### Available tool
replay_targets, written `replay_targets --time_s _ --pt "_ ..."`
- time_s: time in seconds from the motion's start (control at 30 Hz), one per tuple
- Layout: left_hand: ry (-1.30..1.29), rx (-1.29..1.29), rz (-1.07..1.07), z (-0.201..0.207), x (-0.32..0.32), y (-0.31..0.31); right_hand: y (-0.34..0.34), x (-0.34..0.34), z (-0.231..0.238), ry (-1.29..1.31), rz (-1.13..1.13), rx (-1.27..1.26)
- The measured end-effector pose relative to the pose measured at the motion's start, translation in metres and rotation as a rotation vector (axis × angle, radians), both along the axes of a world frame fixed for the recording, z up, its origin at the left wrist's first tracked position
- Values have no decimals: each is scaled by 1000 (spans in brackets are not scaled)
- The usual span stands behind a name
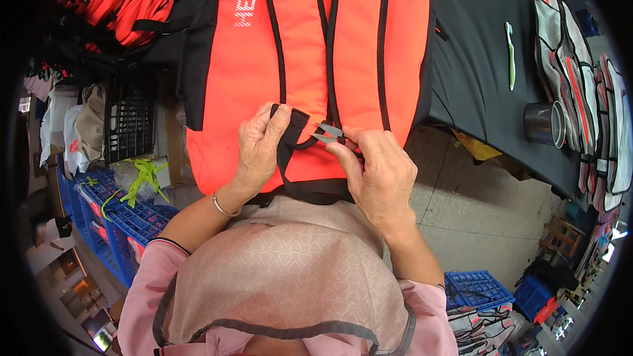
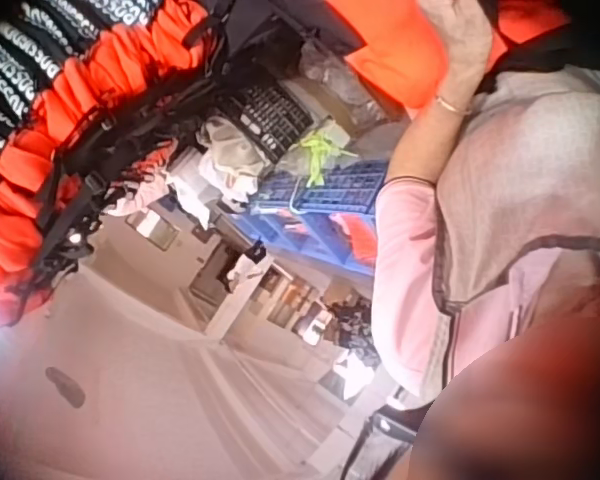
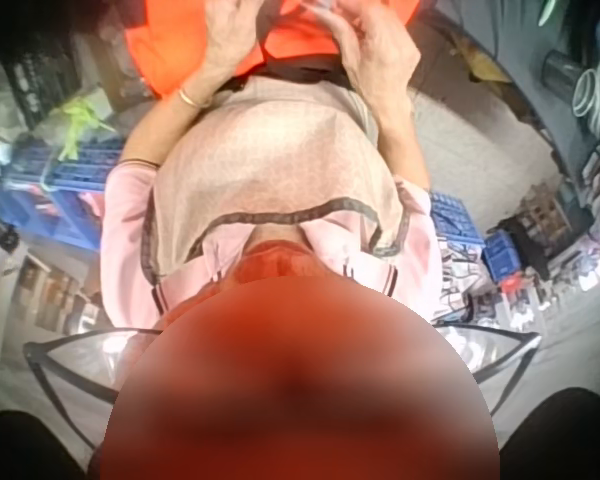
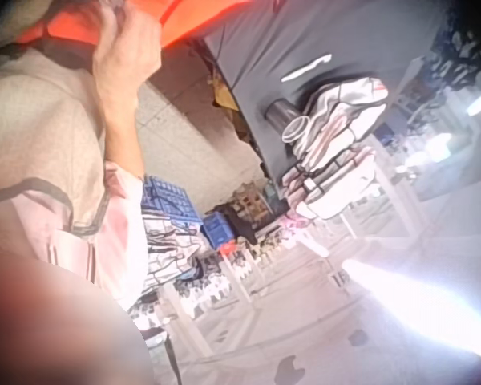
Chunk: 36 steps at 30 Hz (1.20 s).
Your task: Inspecting, trimming excess threads, and stacking newly manufactured life jackets in a factory setting.
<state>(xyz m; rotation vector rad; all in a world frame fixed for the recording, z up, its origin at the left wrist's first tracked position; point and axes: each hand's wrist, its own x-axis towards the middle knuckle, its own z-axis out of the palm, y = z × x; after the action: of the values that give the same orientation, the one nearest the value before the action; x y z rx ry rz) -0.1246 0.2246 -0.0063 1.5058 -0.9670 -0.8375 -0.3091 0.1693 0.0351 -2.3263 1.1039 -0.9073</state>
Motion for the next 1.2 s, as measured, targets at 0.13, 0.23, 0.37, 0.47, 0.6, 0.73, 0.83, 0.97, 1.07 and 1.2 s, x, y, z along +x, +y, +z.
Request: replay_targets --time_s 0.13,0.23,0.37,0.47,0.6,0.73,0.83,0.97,1.07,1.2 --pt "10 -5 1 0 -1 0 -2 5 -5 36 1 -76" --pt "10 9 -6 1 -1 0 -3 8 -7 56 1 -173" --pt "5 53 -3 5 -1 -1 -3 11 -10 110 -3 -264" --pt "15 69 -8 6 -1 -1 -5 9 -13 33 4 -153" --pt "42 15 -8 -1 -3 -2 -3 4 -6 -389 -46 739" --pt "45 60 -20 -4 -1 1 -3 2 0 -349 -161 670" --pt "5 51 -28 3 -3 0 -1 1 -3 -75 -122 88" --pt "-50 6 14 3 -9 0 2 9 -9 42 -93 -198" --pt "-90 -22 27 3 -13 1 8 10 -9 148 -111 -263" --pt "-133 -38 32 0 -16 0 19 9 -11 252 -139 -341"
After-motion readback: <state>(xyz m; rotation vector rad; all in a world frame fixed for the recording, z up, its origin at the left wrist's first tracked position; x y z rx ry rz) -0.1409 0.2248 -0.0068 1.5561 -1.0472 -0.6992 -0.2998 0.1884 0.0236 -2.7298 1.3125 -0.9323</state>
